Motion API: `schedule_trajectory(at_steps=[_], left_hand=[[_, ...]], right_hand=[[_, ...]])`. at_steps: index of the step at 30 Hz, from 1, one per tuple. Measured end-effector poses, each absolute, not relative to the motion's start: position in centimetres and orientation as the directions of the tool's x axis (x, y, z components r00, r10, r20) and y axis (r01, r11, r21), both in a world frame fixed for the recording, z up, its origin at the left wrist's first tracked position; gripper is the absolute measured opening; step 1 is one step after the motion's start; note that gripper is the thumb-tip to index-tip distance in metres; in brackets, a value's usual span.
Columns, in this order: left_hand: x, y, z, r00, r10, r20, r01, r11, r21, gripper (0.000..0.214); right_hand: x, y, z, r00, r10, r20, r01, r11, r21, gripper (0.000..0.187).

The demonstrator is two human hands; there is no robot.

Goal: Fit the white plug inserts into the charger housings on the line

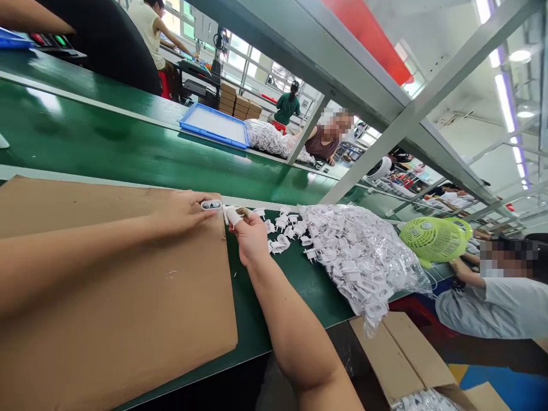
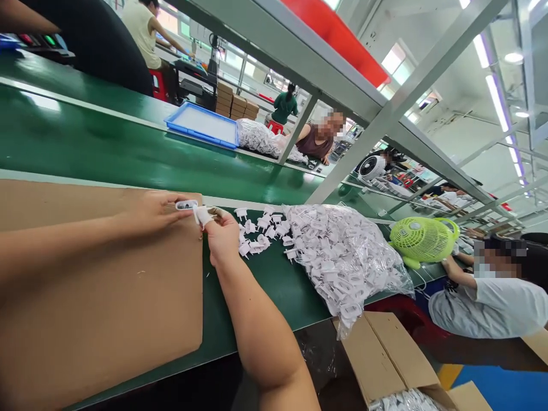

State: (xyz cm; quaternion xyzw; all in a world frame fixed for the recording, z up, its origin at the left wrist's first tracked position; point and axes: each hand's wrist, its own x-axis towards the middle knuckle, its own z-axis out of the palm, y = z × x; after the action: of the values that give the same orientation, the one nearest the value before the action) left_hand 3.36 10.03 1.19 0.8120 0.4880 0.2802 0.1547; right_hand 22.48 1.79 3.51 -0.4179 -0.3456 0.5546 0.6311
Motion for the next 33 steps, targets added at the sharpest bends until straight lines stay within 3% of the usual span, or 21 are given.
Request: schedule_trajectory(at_steps=[3, 6, 9, 12, 18, 28, 33], left_hand=[[1.3, 5.2, -0.2, 0.415, 0.837, 0.357, 0.643, -0.548, 0.536, 0.052], [0.6, 2.4, -1.1, 0.441, 0.856, 0.270, 0.577, -0.501, 0.645, 0.054], [0.7, 1.7, -1.1, 0.395, 0.911, 0.119, 0.474, -0.313, 0.823, 0.064], [1.0, 1.9, -0.7, 0.396, 0.914, 0.083, 0.410, -0.257, 0.875, 0.062], [1.0, 2.1, -1.1, 0.410, 0.897, 0.165, 0.369, -0.329, 0.869, 0.056], [1.0, 2.1, -1.2, 0.394, 0.898, 0.195, 0.422, -0.365, 0.830, 0.050], [1.0, 2.2, -1.1, 0.384, 0.898, 0.215, 0.425, -0.379, 0.822, 0.047]], right_hand=[[22.5, 1.3, 3.2, 0.156, 0.979, 0.133, -0.201, 0.163, -0.966, 0.040], [22.6, 0.3, 2.8, 0.028, 0.952, 0.305, 0.151, 0.298, -0.943, 0.024], [22.6, -0.6, 2.5, -0.185, 0.879, 0.440, 0.448, 0.474, -0.758, 0.023], [22.3, -1.0, 2.2, -0.297, 0.803, 0.518, 0.576, 0.583, -0.573, 0.035], [21.6, -0.4, 2.0, -0.355, 0.795, 0.492, 0.678, 0.581, -0.449, 0.041], [21.8, -0.6, 1.4, -0.280, 0.789, 0.547, 0.623, 0.583, -0.521, 0.029], [21.9, -0.5, 1.7, -0.330, 0.796, 0.507, 0.639, 0.584, -0.501, 0.038]])
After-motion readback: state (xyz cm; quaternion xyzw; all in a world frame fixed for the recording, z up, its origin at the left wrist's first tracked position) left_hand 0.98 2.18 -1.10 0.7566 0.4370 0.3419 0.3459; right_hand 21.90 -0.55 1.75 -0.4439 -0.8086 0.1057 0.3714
